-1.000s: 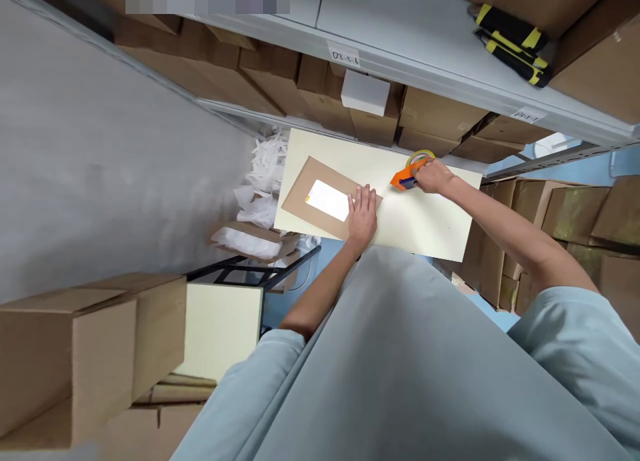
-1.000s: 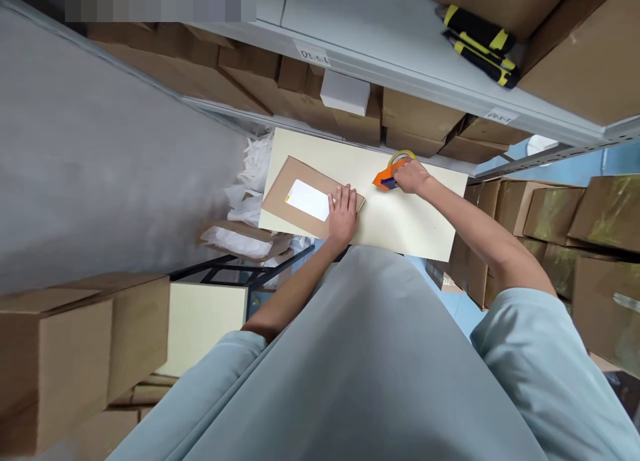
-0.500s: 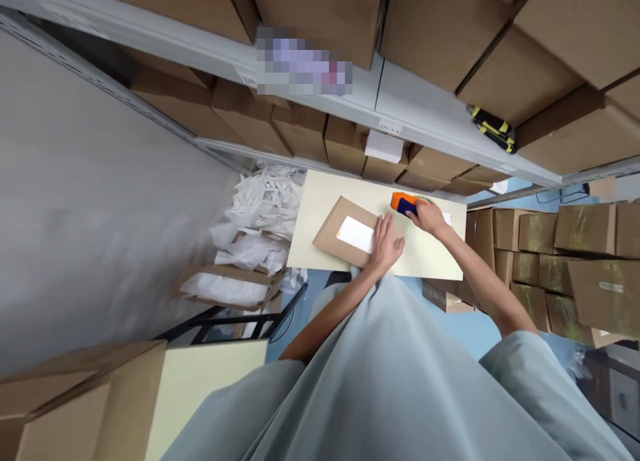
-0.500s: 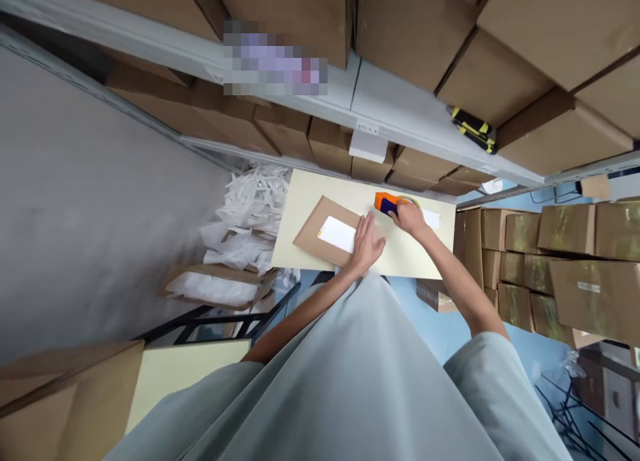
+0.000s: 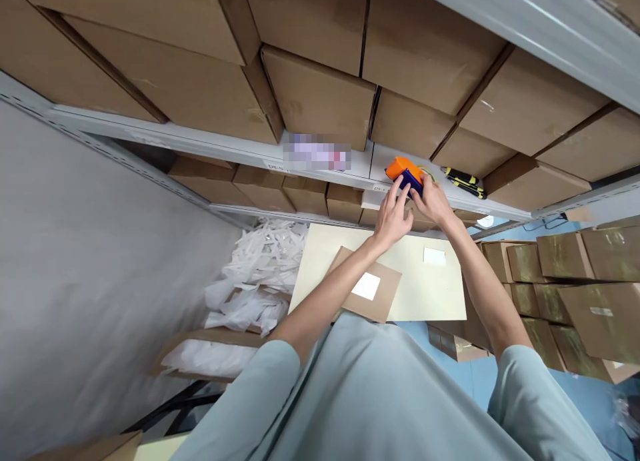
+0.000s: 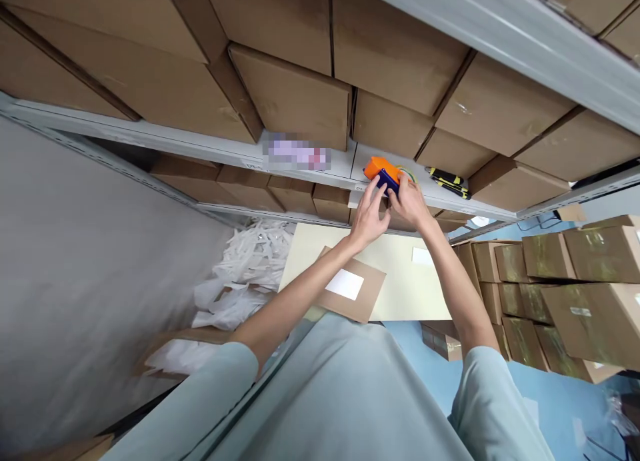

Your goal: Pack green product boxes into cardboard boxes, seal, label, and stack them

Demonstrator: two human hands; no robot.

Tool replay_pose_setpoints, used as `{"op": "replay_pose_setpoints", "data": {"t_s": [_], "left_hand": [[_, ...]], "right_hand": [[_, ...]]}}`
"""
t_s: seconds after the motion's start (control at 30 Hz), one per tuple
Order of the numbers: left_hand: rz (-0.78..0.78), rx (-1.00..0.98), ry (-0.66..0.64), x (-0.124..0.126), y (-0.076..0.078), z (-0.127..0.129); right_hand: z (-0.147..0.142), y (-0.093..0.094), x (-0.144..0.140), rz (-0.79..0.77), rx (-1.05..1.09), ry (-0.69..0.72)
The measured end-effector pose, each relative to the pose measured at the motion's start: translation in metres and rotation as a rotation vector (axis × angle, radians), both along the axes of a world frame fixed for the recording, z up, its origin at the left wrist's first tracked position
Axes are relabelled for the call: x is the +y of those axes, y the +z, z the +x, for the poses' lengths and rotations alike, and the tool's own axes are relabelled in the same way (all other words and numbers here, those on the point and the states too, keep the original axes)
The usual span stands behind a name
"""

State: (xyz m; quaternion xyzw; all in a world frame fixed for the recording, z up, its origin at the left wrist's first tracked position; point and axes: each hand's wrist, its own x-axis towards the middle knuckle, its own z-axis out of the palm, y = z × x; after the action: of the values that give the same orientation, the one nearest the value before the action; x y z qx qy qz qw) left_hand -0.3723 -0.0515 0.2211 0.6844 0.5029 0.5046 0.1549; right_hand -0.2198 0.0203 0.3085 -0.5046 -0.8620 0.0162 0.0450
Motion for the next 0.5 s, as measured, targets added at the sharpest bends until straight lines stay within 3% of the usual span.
{"op": "replay_pose_setpoints", "data": {"t_s": [0.13,0.23,0.37,0.5], "left_hand": [[-0.018,-0.029,-0.021,0.046,0.004,0.001],[-0.037,-0.043,-0.022,0.065,-0.001,0.004],[-0.026,-0.065,0.016,0.062,-0.011,0.003],[0.034,-0.112,0.105,0.044,-0.02,-0.014]], "right_hand": [[-0.011,-0.008,0.059,0.072,-0.084,-0.012],[-0.014,-0.025,0.087,0.104,-0.053,-0.002],[-0.011,-0.046,0.096,0.171,-0.015,0.023],[-0.019,-0.051,0.08,0.368,0.083,0.02]]}}
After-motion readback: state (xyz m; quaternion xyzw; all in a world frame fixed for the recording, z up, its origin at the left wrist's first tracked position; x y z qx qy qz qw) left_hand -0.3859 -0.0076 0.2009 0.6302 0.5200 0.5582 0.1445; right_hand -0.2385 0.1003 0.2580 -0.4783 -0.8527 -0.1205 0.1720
